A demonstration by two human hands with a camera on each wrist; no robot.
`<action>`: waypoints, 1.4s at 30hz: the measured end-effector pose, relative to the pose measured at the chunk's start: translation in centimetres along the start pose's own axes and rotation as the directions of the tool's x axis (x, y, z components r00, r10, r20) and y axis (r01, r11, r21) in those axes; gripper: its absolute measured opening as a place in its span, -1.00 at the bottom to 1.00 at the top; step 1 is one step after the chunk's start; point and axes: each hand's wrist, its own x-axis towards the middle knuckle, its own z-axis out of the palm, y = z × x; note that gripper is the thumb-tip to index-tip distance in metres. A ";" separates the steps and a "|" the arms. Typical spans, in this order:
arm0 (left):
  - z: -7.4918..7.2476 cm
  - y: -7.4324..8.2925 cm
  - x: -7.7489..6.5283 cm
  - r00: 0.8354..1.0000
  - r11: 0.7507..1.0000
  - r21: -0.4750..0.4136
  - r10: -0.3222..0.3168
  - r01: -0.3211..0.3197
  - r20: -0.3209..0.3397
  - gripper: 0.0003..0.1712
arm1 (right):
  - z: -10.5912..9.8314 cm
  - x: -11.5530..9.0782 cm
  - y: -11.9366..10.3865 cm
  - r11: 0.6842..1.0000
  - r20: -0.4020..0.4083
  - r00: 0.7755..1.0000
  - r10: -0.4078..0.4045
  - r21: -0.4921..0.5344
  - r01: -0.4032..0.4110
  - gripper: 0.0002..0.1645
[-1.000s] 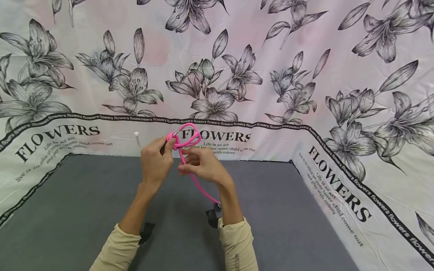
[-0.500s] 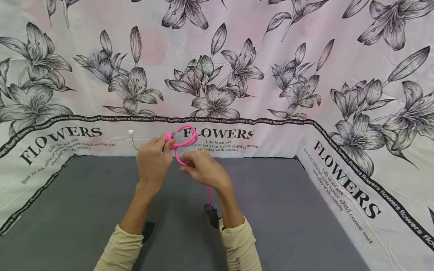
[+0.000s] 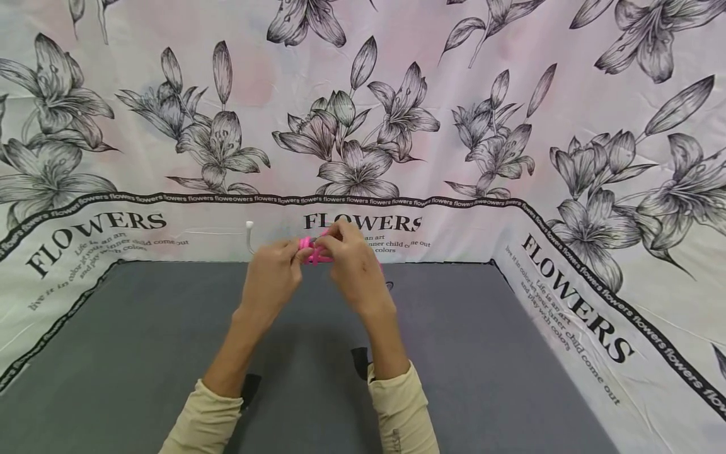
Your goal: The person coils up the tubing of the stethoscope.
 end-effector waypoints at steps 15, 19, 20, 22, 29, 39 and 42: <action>0.2 0.8 0.4 0.995 1.000 0.000 -0.006 0.006 0.101 -0.70 | 0.6 0.4 0.3 0.998 -0.127 0.990 0.057 -0.027 -0.061 -0.91; -0.2 0.4 0.5 0.987 0.990 0.049 0.130 -0.135 0.093 -0.72 | 0.6 0.3 0.4 0.993 -0.156 0.981 0.114 -0.014 -0.118 -0.90; -0.3 0.3 0.5 0.982 0.983 0.067 0.162 -0.169 0.094 -0.72 | 0.6 0.3 0.4 0.991 -0.151 0.980 0.127 -0.013 -0.130 -0.90; -0.5 0.1 0.5 0.973 0.972 0.088 0.207 -0.216 0.099 -0.68 | 0.4 0.3 0.4 0.990 -0.137 0.981 0.139 -0.013 -0.142 -0.91; -0.8 -0.5 0.4 0.954 0.951 0.122 0.268 -0.285 0.134 -0.61 | 0.1 0.3 0.5 0.991 -0.080 0.989 0.128 -0.030 -0.130 -0.88; -0.9 -1.3 0.2 0.927 0.929 0.040 0.362 -0.367 0.102 -0.64 | 0.2 0.2 1.4 0.980 -0.024 0.990 0.142 0.142 -0.137 -0.76; -0.9 -1.4 0.2 0.913 0.918 0.006 0.395 -0.397 0.106 -0.65 | -0.1 -0.1 1.6 0.972 0.009 0.988 0.155 0.175 -0.154 -0.64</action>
